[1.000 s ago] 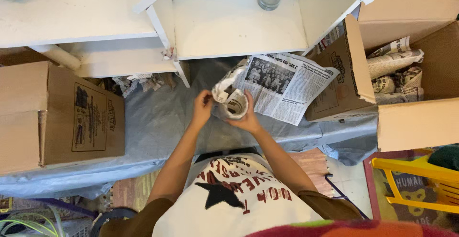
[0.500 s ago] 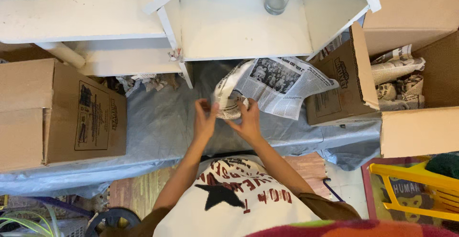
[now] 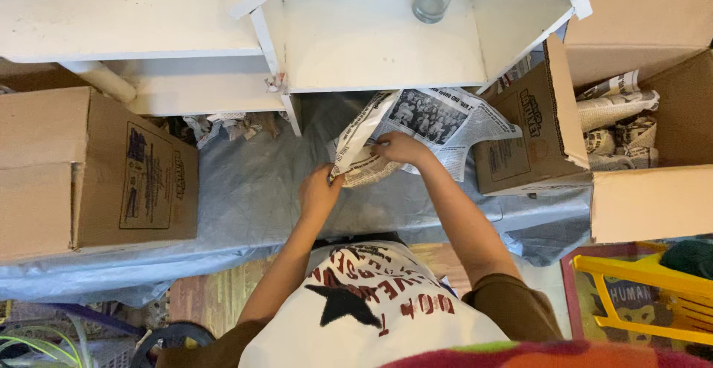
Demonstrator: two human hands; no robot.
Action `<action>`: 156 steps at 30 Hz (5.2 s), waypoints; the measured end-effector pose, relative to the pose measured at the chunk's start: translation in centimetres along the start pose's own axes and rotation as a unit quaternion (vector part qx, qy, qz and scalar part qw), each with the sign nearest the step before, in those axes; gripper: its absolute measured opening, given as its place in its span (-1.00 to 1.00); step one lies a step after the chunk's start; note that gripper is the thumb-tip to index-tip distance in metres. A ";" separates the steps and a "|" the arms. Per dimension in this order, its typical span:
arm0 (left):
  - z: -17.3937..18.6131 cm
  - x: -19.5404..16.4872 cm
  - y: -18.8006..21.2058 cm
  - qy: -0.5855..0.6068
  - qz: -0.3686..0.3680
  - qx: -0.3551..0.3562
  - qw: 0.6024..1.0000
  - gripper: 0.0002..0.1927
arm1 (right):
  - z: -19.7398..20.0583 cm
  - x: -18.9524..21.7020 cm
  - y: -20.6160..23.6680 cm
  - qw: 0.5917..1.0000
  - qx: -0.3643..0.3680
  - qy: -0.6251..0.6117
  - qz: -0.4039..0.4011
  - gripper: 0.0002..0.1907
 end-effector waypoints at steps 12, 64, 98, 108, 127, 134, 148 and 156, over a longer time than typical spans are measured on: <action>0.5 4.9 -0.7 0.059 -0.019 0.037 0.997 -0.67 | -0.3 -1.1 -2.0 0.982 0.130 -0.110 -0.079 -0.40; 3.6 15.5 2.5 0.251 0.164 0.033 0.953 -0.64 | 23.0 25.1 -15.1 0.897 -0.103 -0.354 0.246 -0.43; -0.2 22.6 2.8 0.546 0.301 0.011 0.781 -0.50 | 8.3 15.1 -0.7 0.843 -0.381 -0.111 0.362 -0.52; -1.7 22.0 2.1 0.588 0.339 0.095 0.728 -0.33 | -9.2 3.5 10.6 0.966 -0.022 -0.060 0.252 -0.04; 10.8 22.1 3.0 -0.045 0.130 -0.301 0.944 -0.41 | -0.8 -14.8 13.0 0.733 -0.671 -0.022 -0.110 0.04; -1.1 7.5 6.2 -0.175 -0.161 -0.138 0.962 -0.04 | -2.8 -19.1 18.2 0.712 -0.692 0.091 -0.077 -0.32; 3.2 17.6 0.3 -0.247 -0.060 -0.306 0.918 -0.20 | 1.8 -25.1 28.4 0.831 -0.498 0.017 -0.248 -0.51; -1.2 12.8 -2.3 -0.249 -0.091 0.201 0.943 -0.52 | 11.5 -11.8 30.6 0.955 -0.254 -0.149 -0.037 -0.64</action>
Point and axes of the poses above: each hand's wrist, its own y-axis away from the middle knuckle, its own z-axis out of the back of the hand, x = y × z, the point moved 5 cm from there along -y, towards the middle knuckle, and after that the axes turned 4 degrees about -x, right-handed, at the moved point
